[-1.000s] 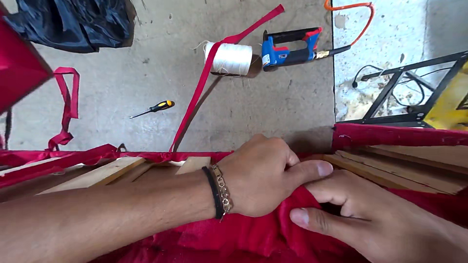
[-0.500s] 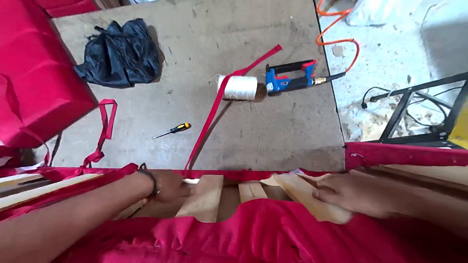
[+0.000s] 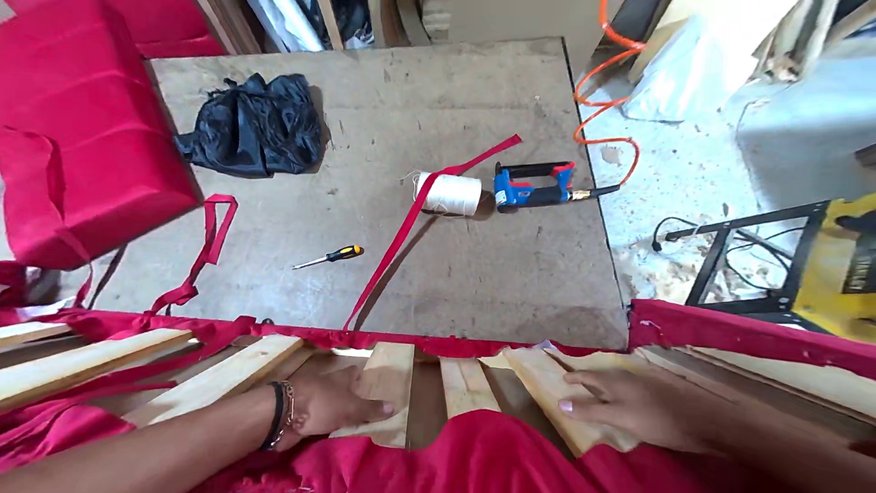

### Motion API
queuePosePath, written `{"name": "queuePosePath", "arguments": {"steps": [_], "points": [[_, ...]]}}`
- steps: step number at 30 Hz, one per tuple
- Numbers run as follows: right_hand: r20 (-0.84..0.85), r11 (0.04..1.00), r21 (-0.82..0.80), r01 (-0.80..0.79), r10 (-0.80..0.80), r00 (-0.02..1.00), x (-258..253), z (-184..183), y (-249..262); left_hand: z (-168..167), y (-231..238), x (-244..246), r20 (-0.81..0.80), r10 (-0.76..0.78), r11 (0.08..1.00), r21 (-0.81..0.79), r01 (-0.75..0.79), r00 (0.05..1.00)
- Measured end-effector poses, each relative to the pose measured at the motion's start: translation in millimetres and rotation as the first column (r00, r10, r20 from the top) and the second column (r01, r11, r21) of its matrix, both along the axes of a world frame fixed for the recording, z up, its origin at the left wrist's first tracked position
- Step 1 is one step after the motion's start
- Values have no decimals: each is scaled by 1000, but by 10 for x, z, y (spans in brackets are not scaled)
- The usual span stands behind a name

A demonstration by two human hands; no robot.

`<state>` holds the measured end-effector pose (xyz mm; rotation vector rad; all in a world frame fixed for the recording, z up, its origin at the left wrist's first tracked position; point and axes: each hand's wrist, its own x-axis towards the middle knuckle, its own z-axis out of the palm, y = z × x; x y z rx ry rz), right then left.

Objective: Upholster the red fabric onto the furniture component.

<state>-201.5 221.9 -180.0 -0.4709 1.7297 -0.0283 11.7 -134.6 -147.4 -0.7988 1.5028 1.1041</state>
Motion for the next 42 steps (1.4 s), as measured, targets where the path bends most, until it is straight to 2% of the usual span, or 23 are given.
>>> {"name": "queuePosePath", "arguments": {"steps": [2,4,6,8,10,13,14,16,18,21,23,27,32,36,39,42], "points": [[22,998,2,-56,56,998,-26,83,0,-39,-8,2,-9,-56,998,-10,56,998],[-21,993,-12,-116,116,993,-35,168,-30,-46,-35,-45,-30,-278,956,-106,274,960],[-121,982,-101,-158,146,982,-14,356,-171,47,-12,-144,-94,-532,829,-261,494,842],[-48,956,-289,-59,47,998,60,598,-354,152,94,-240,-201,-627,762,-358,540,753],[138,881,-470,45,24,990,204,771,-549,193,191,-336,-397,-592,798,-405,445,701],[316,865,-501,23,157,936,448,830,-791,289,362,-468,-572,-515,857,-357,370,639],[314,863,-506,-11,195,929,500,820,-824,334,416,-478,-610,-464,885,-283,370,643],[263,810,-586,-34,229,937,517,786,-825,431,496,-470,-664,-298,928,-33,372,686],[145,718,-690,-90,259,955,508,726,-788,490,570,-428,-663,-210,893,169,417,719],[-48,585,-791,-180,234,971,556,622,-733,466,759,-344,-672,-241,849,204,488,700],[-94,534,-825,-187,197,976,588,520,-706,419,859,-312,-611,-226,871,221,438,758],[-82,493,-859,-139,136,987,657,396,-677,357,909,-320,-440,-143,908,297,294,886],[-169,427,-883,-192,91,981,700,350,-660,339,924,-307,-457,-154,927,240,288,876],[-178,440,-876,-198,87,980,733,328,-636,298,952,-285,-513,-203,917,200,346,834],[-248,395,-885,-246,46,968,783,274,-614,283,946,-250,-638,-244,897,138,419,731],[-326,338,-889,-309,5,945,828,190,-595,295,945,-225,-734,-341,870,-9,494,587]]}}
